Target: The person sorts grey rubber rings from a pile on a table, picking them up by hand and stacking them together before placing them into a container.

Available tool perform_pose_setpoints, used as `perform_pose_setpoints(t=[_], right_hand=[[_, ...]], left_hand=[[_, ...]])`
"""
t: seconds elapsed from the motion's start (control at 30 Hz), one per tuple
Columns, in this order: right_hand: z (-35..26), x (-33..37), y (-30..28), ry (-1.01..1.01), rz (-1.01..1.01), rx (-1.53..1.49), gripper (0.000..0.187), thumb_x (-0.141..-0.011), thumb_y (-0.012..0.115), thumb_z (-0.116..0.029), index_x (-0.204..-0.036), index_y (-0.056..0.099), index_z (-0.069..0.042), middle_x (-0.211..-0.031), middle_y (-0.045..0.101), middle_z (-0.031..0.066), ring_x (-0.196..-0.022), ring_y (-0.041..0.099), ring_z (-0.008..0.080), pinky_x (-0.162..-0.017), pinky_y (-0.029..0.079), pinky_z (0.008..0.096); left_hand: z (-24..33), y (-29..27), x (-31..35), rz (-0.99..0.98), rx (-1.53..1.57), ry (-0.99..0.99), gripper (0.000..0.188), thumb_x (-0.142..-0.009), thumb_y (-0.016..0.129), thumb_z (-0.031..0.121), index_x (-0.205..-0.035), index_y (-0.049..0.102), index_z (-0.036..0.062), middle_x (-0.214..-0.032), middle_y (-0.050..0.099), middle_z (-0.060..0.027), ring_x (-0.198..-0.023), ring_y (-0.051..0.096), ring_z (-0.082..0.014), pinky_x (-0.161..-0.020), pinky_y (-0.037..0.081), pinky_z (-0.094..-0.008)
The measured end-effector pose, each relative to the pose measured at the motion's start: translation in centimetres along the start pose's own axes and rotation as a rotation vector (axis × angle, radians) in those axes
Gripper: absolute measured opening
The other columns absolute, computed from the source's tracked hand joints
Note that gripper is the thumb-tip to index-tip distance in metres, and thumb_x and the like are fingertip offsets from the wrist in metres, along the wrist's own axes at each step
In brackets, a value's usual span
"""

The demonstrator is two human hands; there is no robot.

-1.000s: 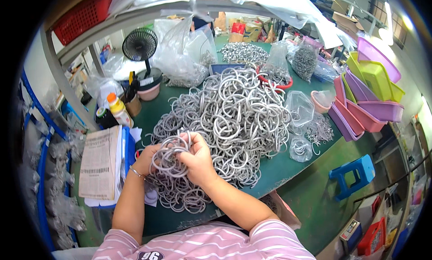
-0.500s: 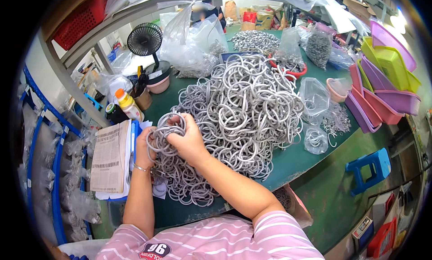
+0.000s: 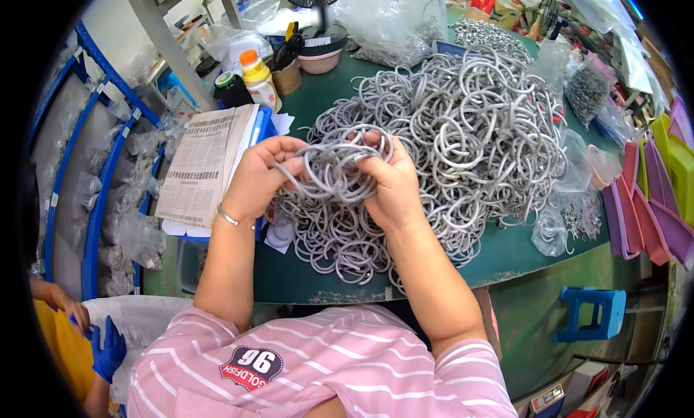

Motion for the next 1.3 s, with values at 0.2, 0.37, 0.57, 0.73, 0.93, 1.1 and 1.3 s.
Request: perform_pose_setpoints(t=[0.2,0.37,0.57,0.73,0.93,1.1,1.3], right_hand=[[-1.5,3.6,3.3,-0.458,-0.197,0.921,0.03,-0.068,0.052,0.01,-0.097,0.054,0.001,-0.101,0.059,0.0147,-0.091,0.059,0.0257,-0.084,0.046,0.035],[0.0,9.2,4.0,-0.767,-0.666,1.23,0.022,-0.058,0.06,0.004,-0.079,0.058,0.001,-0.09,0.061,0.0117,-0.084,0.059,0.032,-0.074,0.046,0.041],[0.0,11.4,1.7,-0.756,-0.606,1.297,0.021,-0.058,0.064,0.0,-0.078,0.059,-0.002,-0.091,0.061,0.0087,-0.089,0.06,0.0301,-0.075,0.045,0.0421],[-0.1,11.7,-1.4,-0.534,-0.174,0.96,0.014,-0.077,0.056,0.008,-0.089,0.054,0.0,-0.09,0.058,0.015,-0.085,0.058,0.0257,-0.081,0.047,0.0357],[0.2,11.6,-1.1,-0.403,-0.125,1.208,0.026,-0.07,0.057,0.011,-0.094,0.055,0.001,-0.092,0.057,0.0139,-0.082,0.055,0.0241,-0.076,0.044,0.0316],[1.9,10.8,2.0,-0.613,-0.375,1.539,0.038,-0.062,0.058,0.008,-0.099,0.057,0.001,-0.109,0.056,0.0193,-0.09,0.054,0.0351,-0.083,0.041,0.0418],[2.0,10.7,2.8,-0.6,-0.462,1.448,0.041,-0.06,0.057,0.01,-0.101,0.057,0.002,-0.109,0.056,0.0199,-0.091,0.055,0.0357,-0.079,0.044,0.04]], left_hand=[[-2.3,-0.1,1.4,0.068,0.12,0.114,0.016,-0.082,0.058,-0.004,-0.097,0.062,-0.0008,-0.086,0.064,-0.0033,-0.076,0.059,-0.0085,-0.067,0.048,-0.0217],[-5.2,-0.4,5.2,0.03,-0.172,0.337,0.023,-0.073,0.06,-0.008,-0.092,0.064,0.0052,-0.109,0.059,-0.0079,-0.09,0.058,-0.0134,-0.069,0.047,-0.0228],[-7.2,-0.2,8.9,0.026,-0.013,0.171,0.013,-0.079,0.059,-0.003,-0.093,0.061,-0.0008,-0.103,0.06,-0.0109,-0.08,0.063,-0.0141,-0.055,0.045,-0.0182],[-9.5,-0.1,9.5,-0.035,0.191,-0.215,0.015,-0.09,0.051,0.009,-0.102,0.055,0.0009,-0.1,0.061,-0.0131,-0.076,0.063,-0.0145,-0.048,0.046,-0.0175],[-10.4,2.4,9.5,-0.182,0.475,-0.313,0.036,-0.089,0.055,0.014,-0.122,0.045,0.0015,-0.109,0.057,-0.0078,-0.095,0.057,-0.0139,-0.076,0.048,-0.0242],[-10.5,3.3,9.4,-0.292,0.43,-0.174,0.064,-0.086,0.058,0.041,-0.13,0.035,0.0014,-0.113,0.052,-0.0077,-0.106,0.051,-0.0154,-0.085,0.047,-0.0297],[-8.4,4.0,9.9,-0.099,0.541,-0.453,0.047,-0.089,0.053,0.044,-0.116,0.048,0.0052,-0.099,0.056,-0.0056,-0.087,0.058,-0.0126,-0.074,0.052,-0.0299]])
Point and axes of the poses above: each hand's wrist, its own x-axis away from the middle knuckle, its own y-axis out of the palm, z = x × y, the point moved 3 cm from there along -x, towards the middle knuckle
